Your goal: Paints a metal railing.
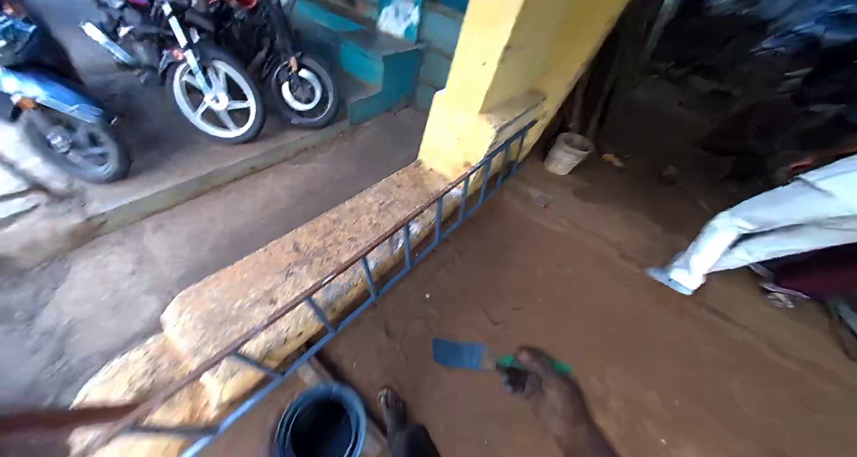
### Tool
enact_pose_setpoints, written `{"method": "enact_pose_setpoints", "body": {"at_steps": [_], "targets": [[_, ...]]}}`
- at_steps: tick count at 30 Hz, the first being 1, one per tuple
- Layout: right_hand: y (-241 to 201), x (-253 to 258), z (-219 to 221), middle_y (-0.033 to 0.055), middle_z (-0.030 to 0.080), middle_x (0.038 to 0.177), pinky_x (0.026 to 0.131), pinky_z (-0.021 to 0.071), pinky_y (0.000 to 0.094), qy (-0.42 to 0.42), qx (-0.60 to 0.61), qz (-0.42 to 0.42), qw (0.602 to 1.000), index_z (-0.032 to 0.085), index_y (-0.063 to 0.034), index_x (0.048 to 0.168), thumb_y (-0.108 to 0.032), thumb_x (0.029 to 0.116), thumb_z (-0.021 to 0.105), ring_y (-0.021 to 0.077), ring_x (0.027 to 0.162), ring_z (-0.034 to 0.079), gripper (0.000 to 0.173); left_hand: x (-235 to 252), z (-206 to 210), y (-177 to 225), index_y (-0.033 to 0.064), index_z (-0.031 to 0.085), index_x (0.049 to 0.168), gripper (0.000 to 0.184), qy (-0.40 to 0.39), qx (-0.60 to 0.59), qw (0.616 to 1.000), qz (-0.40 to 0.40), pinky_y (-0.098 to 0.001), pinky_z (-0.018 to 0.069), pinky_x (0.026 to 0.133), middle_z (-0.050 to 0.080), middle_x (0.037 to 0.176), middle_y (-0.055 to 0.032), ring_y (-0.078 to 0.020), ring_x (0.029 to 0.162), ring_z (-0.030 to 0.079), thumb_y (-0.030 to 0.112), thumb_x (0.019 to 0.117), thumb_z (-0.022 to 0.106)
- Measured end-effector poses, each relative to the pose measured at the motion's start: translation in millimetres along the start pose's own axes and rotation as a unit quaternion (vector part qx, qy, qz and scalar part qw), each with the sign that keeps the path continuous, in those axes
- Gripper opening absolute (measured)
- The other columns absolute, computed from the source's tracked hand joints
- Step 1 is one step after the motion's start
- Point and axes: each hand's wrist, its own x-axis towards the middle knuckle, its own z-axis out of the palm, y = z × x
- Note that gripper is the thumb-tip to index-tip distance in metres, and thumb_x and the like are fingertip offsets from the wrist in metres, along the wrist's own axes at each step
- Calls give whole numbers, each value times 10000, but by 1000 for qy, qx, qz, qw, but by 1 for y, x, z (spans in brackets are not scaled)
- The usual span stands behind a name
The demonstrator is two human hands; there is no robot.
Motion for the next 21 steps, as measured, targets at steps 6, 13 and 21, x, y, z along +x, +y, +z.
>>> {"method": "enact_pose_setpoints", "body": {"at_steps": [6, 13, 21], "targets": [[-72, -17, 74, 47, 765, 886, 558, 628, 277, -335, -152, -197, 909, 779, -214, 1045, -344, 886, 797, 144, 662, 729, 207, 28, -31, 39, -69, 505, 1382, 1171, 35, 34, 995, 88, -385, 515, 1062, 653, 1293, -204, -196, 1230, 626, 699, 572, 857], [-83, -65, 203, -124, 705, 764, 554, 530, 101, -439, -381, -427, 693, 768, -164, 896, -231, 819, 735, -96, 648, 615, 107, 23, -43, 47, -59, 539, 1359, 1142, 48, 27, 995, 85, -447, 519, 1049, 664, 1277, -210, -254, 1214, 635, 695, 559, 846], [-49, -70, 253, -46, 694, 709, 519, 533, 261, -511, -495, -445, 544, 779, -154, 881, -240, 854, 660, 40, 619, 651, 149, 18, -55, 42, -47, 552, 1354, 1156, 79, 25, 992, 92, -449, 525, 1041, 678, 1263, -197, -248, 1201, 646, 712, 534, 850]]}}
